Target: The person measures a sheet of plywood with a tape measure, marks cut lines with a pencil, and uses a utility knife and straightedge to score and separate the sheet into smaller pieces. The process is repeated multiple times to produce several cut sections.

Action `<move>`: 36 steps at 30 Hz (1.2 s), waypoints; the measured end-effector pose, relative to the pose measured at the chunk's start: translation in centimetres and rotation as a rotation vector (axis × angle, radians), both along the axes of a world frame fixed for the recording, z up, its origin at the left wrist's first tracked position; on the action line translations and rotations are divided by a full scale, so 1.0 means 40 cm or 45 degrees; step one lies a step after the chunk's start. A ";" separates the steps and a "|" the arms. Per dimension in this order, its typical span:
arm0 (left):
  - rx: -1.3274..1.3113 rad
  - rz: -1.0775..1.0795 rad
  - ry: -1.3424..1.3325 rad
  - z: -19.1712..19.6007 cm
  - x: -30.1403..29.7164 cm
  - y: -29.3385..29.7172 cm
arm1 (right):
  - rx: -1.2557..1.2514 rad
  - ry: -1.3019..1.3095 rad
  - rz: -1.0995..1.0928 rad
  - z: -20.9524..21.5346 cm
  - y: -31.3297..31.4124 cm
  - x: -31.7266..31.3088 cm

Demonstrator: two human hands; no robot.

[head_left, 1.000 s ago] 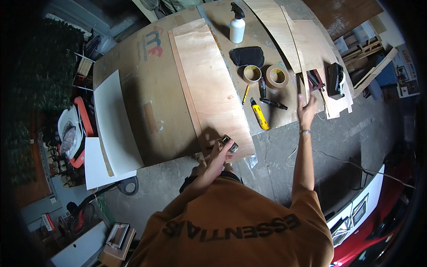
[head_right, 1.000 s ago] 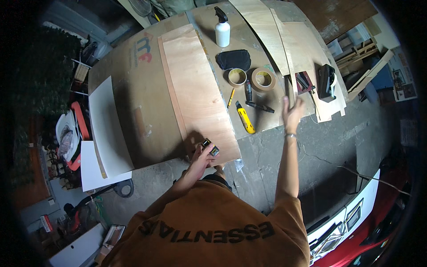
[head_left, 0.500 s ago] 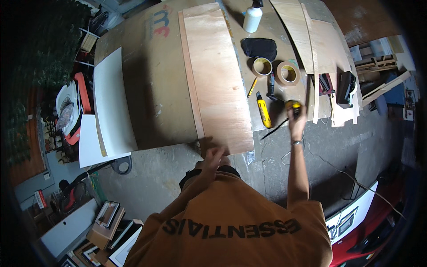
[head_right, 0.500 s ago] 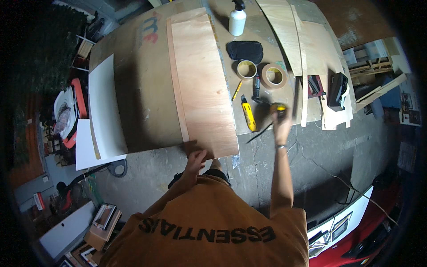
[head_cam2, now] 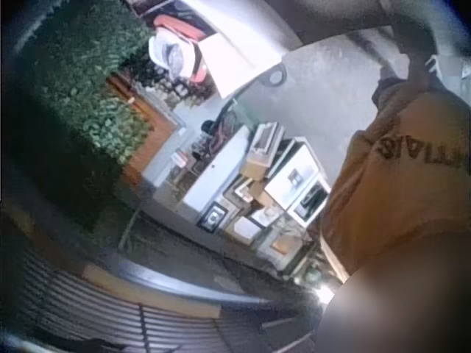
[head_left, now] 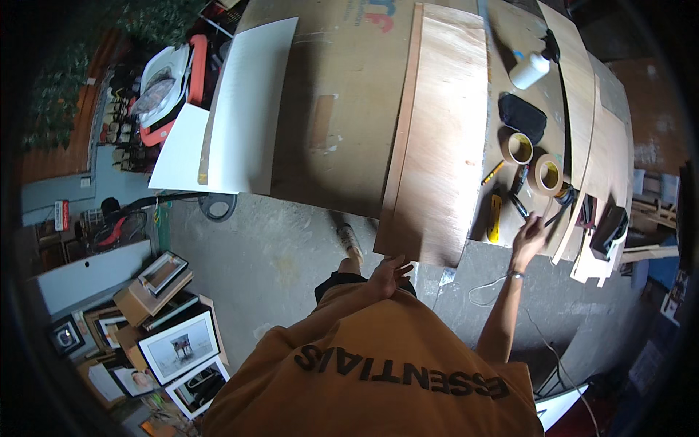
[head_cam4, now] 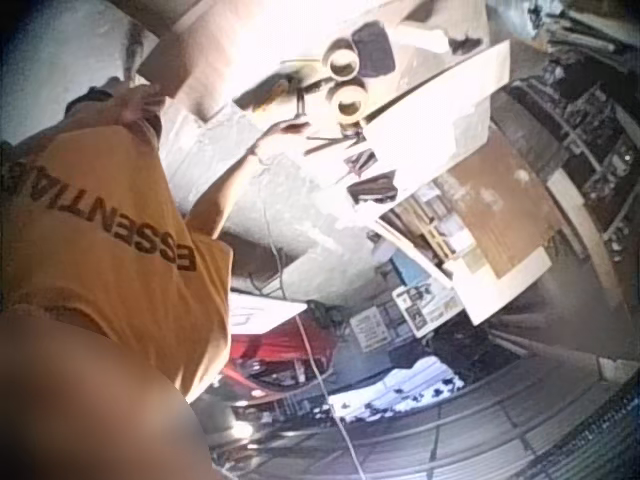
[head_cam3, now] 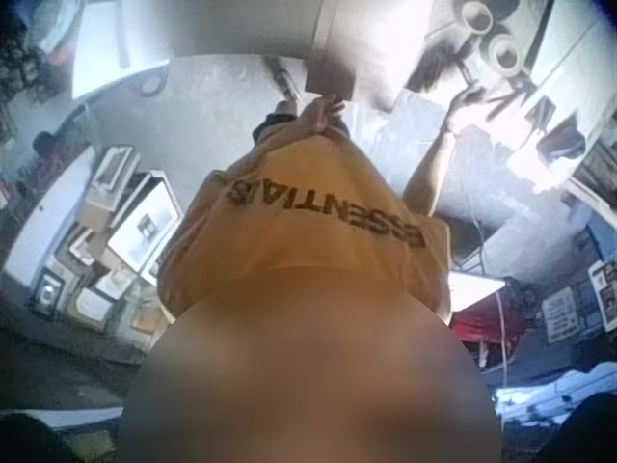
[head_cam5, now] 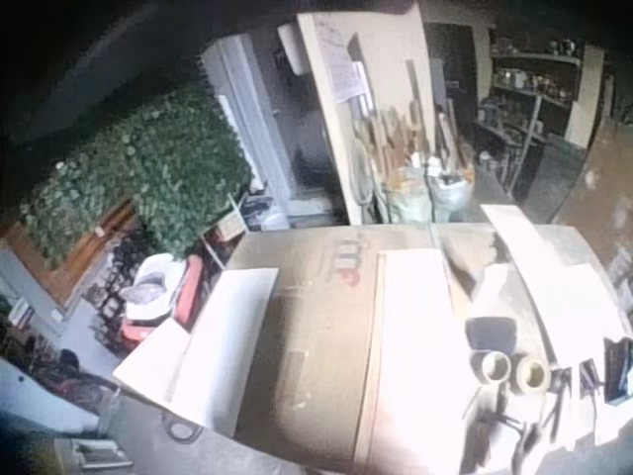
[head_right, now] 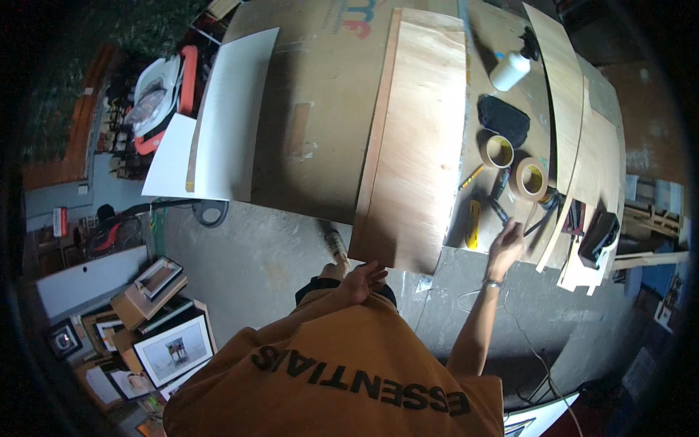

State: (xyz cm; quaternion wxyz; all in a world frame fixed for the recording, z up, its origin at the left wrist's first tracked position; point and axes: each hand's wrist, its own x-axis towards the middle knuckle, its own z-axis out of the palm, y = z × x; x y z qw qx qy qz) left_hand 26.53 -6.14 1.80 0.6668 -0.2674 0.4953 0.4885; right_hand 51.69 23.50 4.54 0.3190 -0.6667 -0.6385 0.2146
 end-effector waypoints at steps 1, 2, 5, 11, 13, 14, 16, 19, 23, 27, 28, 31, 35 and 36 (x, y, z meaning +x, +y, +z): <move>-0.060 -0.006 0.000 0.018 -0.002 0.004 | -0.105 0.088 0.055 0.000 -0.037 -0.034; -0.102 0.022 0.031 0.040 -0.009 0.003 | -0.121 0.294 0.144 -0.002 -0.068 -0.069; 0.006 0.339 0.329 0.114 -0.040 0.002 | -0.488 0.665 0.200 0.000 -0.120 -0.151; 0.220 0.689 0.752 0.201 -0.288 0.009 | -0.603 0.633 0.419 -0.007 -0.073 -0.344; 0.096 0.701 0.853 0.194 -0.357 0.029 | -0.601 0.642 0.628 -0.011 -0.056 -0.412; 0.074 0.726 0.924 0.187 -0.387 0.028 | -0.606 0.619 0.598 -0.021 -0.051 -0.457; 0.080 0.639 0.803 0.160 -0.435 0.016 | -0.897 0.841 0.557 -0.043 -0.046 -0.526; 0.092 0.360 0.553 0.104 -0.452 -0.027 | -0.745 0.521 0.506 -0.096 -0.054 -0.626; 0.174 0.031 0.145 0.032 -0.405 -0.072 | -0.359 0.195 0.210 -0.141 -0.051 -0.637; 0.174 -0.213 -0.409 0.007 -0.385 -0.059 | -0.399 -0.027 0.080 -0.146 0.005 -0.567; 0.188 -0.398 -0.448 0.002 -0.391 -0.048 | -0.428 0.092 0.038 -0.142 0.025 -0.545; 0.347 -0.803 -0.391 -0.004 -0.422 -0.041 | -0.482 0.198 -0.113 -0.119 0.082 -0.495; 0.567 -0.823 -0.014 -0.003 -0.550 -0.046 | -0.319 0.213 0.302 -0.034 0.116 -0.493; 0.553 -0.827 0.135 0.001 -0.597 -0.033 | -0.476 0.312 0.254 0.006 0.119 -0.501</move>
